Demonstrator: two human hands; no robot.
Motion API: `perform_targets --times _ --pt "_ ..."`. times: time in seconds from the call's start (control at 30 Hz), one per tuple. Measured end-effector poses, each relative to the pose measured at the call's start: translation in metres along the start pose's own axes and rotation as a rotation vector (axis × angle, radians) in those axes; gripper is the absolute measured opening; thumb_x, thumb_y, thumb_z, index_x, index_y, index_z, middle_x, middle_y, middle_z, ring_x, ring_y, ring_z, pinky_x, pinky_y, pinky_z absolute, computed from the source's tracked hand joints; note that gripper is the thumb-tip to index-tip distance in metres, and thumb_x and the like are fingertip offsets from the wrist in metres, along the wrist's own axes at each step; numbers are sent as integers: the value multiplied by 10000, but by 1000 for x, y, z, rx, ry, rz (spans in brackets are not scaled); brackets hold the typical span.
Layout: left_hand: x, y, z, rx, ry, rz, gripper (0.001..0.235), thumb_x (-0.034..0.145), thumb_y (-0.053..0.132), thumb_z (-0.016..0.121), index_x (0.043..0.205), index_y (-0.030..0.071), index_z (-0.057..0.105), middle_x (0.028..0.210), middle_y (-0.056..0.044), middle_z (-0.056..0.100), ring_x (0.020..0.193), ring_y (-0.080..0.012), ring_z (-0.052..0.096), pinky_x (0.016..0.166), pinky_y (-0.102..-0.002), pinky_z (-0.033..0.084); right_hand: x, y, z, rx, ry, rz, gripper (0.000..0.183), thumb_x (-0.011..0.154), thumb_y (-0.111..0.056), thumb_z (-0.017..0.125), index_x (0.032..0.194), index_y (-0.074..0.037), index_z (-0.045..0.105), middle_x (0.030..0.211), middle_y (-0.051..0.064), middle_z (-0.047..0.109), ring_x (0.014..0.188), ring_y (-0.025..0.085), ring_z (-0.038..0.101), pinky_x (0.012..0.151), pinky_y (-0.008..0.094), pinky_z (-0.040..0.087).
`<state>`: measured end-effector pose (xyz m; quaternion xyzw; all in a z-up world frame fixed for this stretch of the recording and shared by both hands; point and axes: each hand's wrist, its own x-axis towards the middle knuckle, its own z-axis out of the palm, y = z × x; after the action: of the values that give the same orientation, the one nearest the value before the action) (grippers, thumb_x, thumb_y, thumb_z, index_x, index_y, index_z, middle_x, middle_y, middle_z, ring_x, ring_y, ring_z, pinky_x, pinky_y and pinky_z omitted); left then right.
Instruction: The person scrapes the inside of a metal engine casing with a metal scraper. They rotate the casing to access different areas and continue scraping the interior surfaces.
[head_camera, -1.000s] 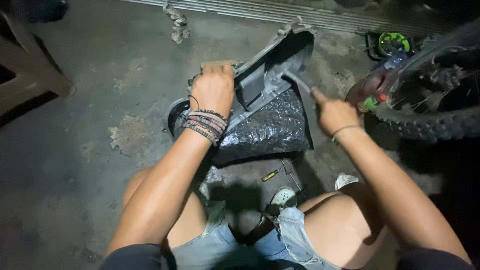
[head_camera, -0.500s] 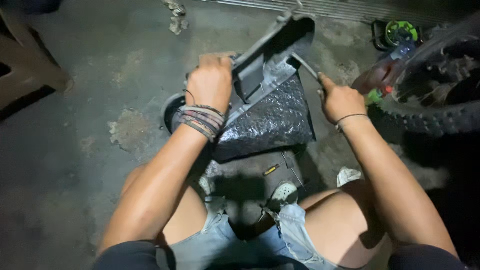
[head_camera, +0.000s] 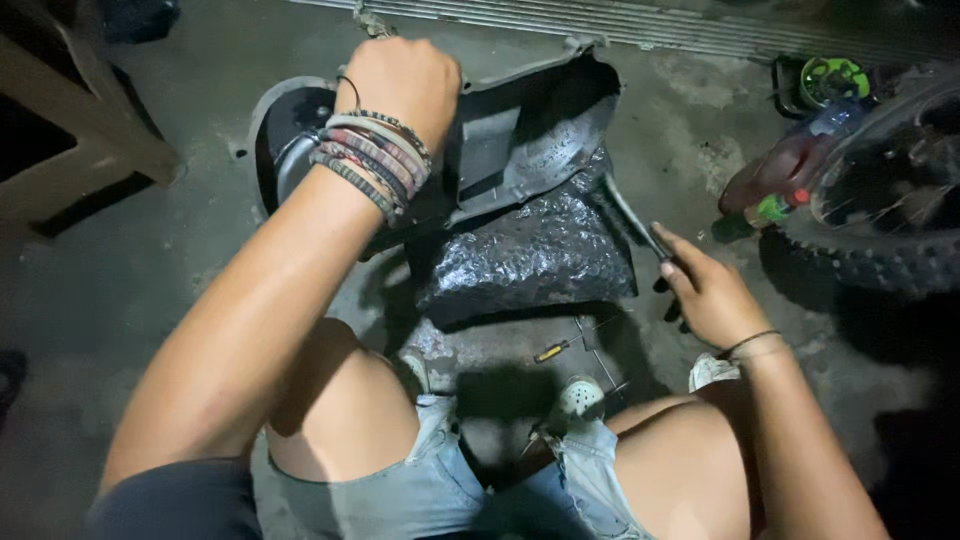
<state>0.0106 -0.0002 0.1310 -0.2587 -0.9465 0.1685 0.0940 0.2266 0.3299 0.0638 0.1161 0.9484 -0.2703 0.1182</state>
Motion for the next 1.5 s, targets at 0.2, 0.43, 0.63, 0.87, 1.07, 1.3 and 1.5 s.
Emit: perform_targets --times 0.2,0.43,0.63,0.87,1.07,1.3,1.5 --pt "2 -1 6 -22 2 13 288 953 122 541 925 232 805 880 -59 795 789 -345 787 595 -457 619 43 -29 11 -288 6 -59 532 1028 -299 450 1559 -335 463 1210 332 656 1074 563 616 850 591 500" --pt "-2 8 -12 33 53 58 259 954 154 580 889 255 810 796 -28 788 732 -304 790 566 -431 622 53 -32 -5 -109 -83 -25 497 999 -281 492 1494 -287 542 1468 129 567 1360 380 519 1047 418 425" --pt "-1 17 -10 1 181 68 177 893 232 644 829 272 804 770 -21 772 716 -280 767 556 -406 593 63 -17 0 25 -123 -84 496 1020 -251 449 1503 -158 509 1547 83 510 1440 287 454 1143 409 343" --pt "-13 21 -3 82 247 65 200 920 189 633 830 308 766 762 9 764 696 -242 768 514 -385 588 63 -5 17 140 -40 -20 448 1024 -217 479 1455 -146 575 1452 86 606 1326 263 550 1083 375 383" --pt "-9 19 -2 76 242 79 89 862 325 704 823 294 778 757 11 756 695 -229 755 509 -371 582 72 -19 16 223 -36 16 439 1027 -232 500 1445 -144 601 1253 72 658 1068 222 572 957 346 412" --pt "-11 23 -7 94 253 71 145 932 246 648 864 289 768 797 25 753 719 -224 756 511 -370 585 79 27 25 334 61 -13 426 1038 -272 549 1438 -144 626 1126 -44 635 795 114 522 681 289 449" --pt "-7 31 8 51 322 61 213 898 171 619 806 307 754 762 25 720 694 -217 712 496 -353 545 68 5 26 281 -2 14 298 1062 -328 518 1227 -146 687 1174 25 723 1058 177 615 930 329 429"
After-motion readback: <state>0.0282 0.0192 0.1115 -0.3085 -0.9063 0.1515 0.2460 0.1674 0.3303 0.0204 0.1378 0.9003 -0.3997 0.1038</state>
